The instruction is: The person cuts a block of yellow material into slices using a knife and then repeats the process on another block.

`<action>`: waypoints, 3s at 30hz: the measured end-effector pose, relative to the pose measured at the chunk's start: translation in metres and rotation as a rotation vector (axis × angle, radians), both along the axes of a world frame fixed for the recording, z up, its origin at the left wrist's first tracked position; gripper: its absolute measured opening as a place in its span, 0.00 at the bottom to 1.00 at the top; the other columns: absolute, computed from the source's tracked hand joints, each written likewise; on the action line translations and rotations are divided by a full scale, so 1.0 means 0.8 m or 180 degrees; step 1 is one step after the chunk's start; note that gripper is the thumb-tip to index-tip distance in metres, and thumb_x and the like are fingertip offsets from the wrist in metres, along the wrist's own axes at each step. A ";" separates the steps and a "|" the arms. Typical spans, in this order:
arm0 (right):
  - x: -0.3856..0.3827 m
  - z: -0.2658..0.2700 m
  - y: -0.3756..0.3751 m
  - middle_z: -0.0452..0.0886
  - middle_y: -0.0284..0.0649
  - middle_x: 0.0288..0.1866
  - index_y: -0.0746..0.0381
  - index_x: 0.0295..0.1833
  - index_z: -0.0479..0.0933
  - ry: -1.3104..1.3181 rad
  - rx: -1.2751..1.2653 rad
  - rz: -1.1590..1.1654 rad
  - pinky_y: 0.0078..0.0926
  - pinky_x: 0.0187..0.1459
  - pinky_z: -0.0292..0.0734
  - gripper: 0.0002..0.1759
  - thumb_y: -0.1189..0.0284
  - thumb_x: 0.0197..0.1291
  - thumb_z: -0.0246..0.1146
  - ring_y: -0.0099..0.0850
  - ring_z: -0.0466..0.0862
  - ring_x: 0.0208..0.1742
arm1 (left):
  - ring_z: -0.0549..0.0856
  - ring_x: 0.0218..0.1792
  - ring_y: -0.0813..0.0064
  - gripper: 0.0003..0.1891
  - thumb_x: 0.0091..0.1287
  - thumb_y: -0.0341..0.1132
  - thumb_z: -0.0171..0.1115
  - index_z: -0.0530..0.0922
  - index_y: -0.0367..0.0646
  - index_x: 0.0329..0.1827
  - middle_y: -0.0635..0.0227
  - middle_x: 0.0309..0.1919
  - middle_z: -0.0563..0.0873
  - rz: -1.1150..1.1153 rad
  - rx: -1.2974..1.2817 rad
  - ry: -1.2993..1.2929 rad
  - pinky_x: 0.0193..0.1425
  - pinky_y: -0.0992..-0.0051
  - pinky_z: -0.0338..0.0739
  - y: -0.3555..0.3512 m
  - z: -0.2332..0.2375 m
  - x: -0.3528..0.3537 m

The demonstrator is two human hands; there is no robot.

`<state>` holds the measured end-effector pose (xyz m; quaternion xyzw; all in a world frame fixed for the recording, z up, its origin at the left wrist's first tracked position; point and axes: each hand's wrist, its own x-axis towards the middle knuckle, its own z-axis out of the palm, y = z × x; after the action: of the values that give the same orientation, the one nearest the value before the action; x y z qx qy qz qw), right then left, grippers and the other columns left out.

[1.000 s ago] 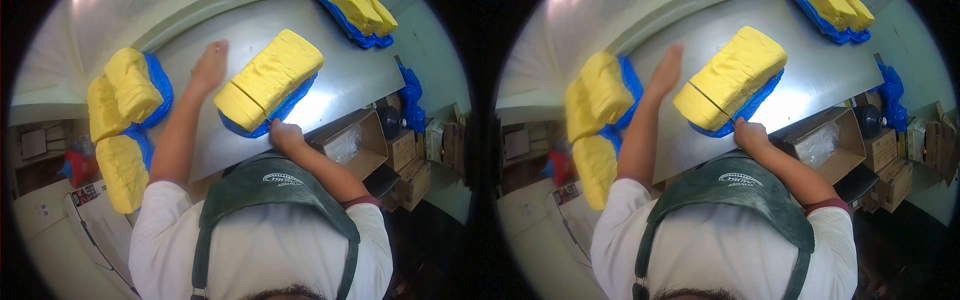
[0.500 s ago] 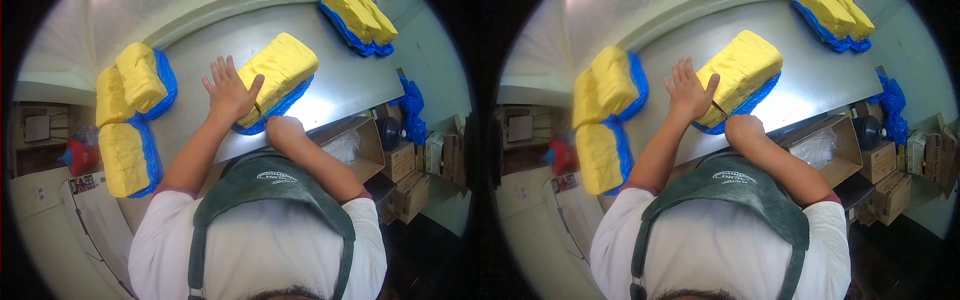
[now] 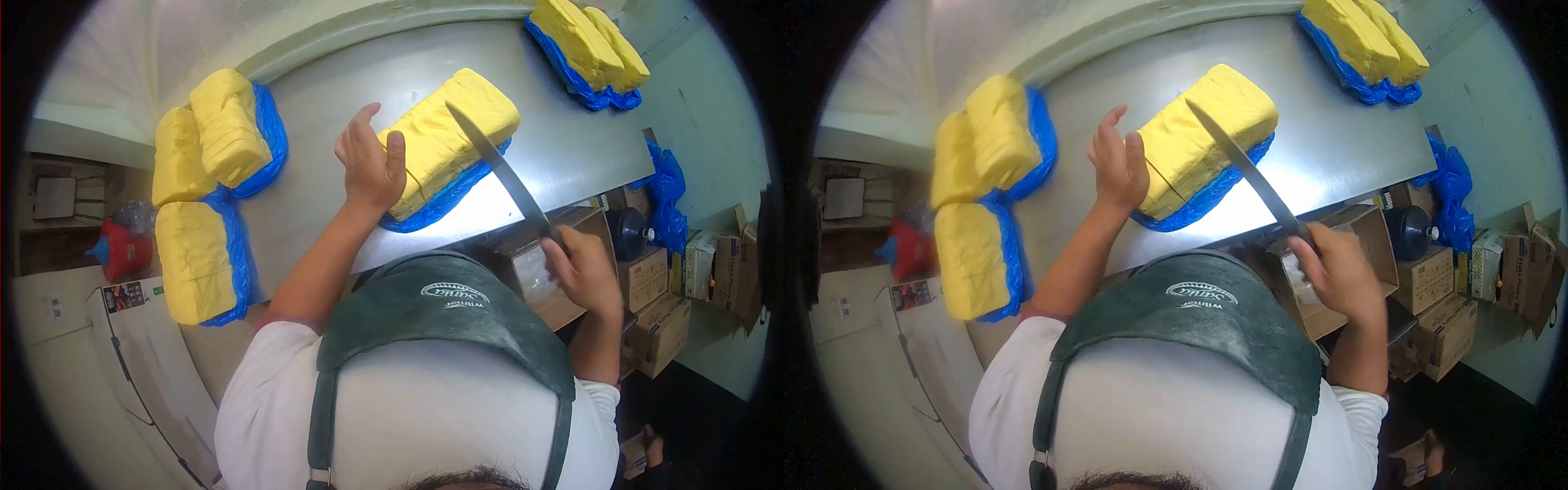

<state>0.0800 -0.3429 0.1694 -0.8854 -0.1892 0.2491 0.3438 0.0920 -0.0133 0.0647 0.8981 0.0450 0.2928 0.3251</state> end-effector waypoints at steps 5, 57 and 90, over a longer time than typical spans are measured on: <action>0.008 -0.079 0.087 0.85 0.52 0.37 0.64 0.48 0.79 -0.1322 0.0255 -0.0106 0.48 0.41 0.79 0.11 0.67 0.70 0.60 0.54 0.85 0.39 | 0.73 0.62 0.51 0.27 0.78 0.50 0.42 0.69 0.33 0.65 0.48 0.59 0.76 -0.0002 -0.0288 -0.0609 0.71 0.55 0.57 0.013 0.005 -0.002; 0.036 -0.180 0.165 0.83 0.58 0.32 0.68 0.42 0.72 -0.0206 -0.0859 0.0372 0.57 0.40 0.78 0.17 0.62 0.74 0.51 0.58 0.85 0.37 | 0.84 0.52 0.57 0.24 0.74 0.52 0.49 0.81 0.40 0.55 0.57 0.47 0.88 -0.0907 0.0035 0.1662 0.66 0.55 0.60 0.066 -0.112 0.192; 0.047 -0.201 0.163 0.87 0.47 0.32 0.63 0.40 0.82 -0.1152 -0.1190 0.1038 0.46 0.35 0.82 0.16 0.61 0.69 0.56 0.45 0.88 0.34 | 0.41 0.81 0.43 0.58 0.67 0.76 0.39 0.43 0.29 0.81 0.40 0.80 0.45 0.0256 0.1653 0.1950 0.77 0.35 0.37 -0.035 0.014 0.014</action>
<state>0.1177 -0.2126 0.0084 -0.9213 -0.3379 0.1696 0.0911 0.1034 -0.0410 0.0758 0.9936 0.0994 0.0256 0.0472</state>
